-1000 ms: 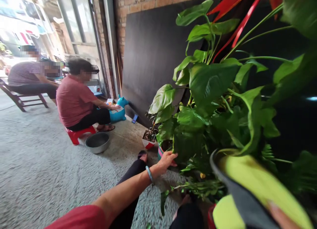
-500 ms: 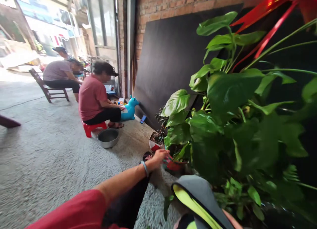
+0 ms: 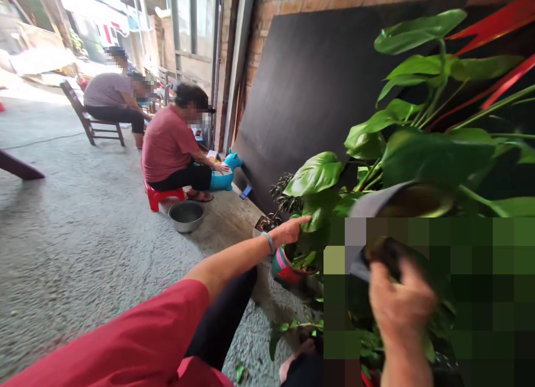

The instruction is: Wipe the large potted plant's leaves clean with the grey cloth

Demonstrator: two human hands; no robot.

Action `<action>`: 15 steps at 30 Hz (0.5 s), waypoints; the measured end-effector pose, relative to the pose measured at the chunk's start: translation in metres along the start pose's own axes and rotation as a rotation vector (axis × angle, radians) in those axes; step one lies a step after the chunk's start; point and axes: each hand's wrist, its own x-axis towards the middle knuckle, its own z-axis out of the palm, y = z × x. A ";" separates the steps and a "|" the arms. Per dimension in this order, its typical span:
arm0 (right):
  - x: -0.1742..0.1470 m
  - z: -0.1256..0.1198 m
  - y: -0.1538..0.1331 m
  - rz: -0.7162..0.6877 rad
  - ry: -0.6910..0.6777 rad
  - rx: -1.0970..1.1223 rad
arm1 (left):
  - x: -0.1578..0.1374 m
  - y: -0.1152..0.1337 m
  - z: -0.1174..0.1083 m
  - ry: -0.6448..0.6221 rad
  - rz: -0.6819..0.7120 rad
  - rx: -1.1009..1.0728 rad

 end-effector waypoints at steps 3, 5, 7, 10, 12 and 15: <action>-0.014 0.010 -0.013 -0.022 -0.300 0.078 | -0.005 -0.015 0.004 0.087 0.077 -0.028; -0.035 -0.015 -0.016 0.054 -0.350 0.143 | -0.011 -0.016 0.000 0.159 0.091 -0.002; -0.043 -0.050 -0.022 0.175 -0.183 0.128 | -0.015 -0.015 -0.002 0.200 0.090 0.000; -0.021 -0.076 -0.034 0.192 0.240 -0.001 | -0.019 -0.019 0.006 0.222 0.100 -0.031; -0.002 -0.058 -0.034 0.120 0.251 -0.019 | -0.020 -0.026 0.015 0.211 0.085 -0.025; -0.010 -0.008 -0.021 0.109 -0.121 0.051 | -0.019 -0.037 0.022 0.213 0.079 -0.014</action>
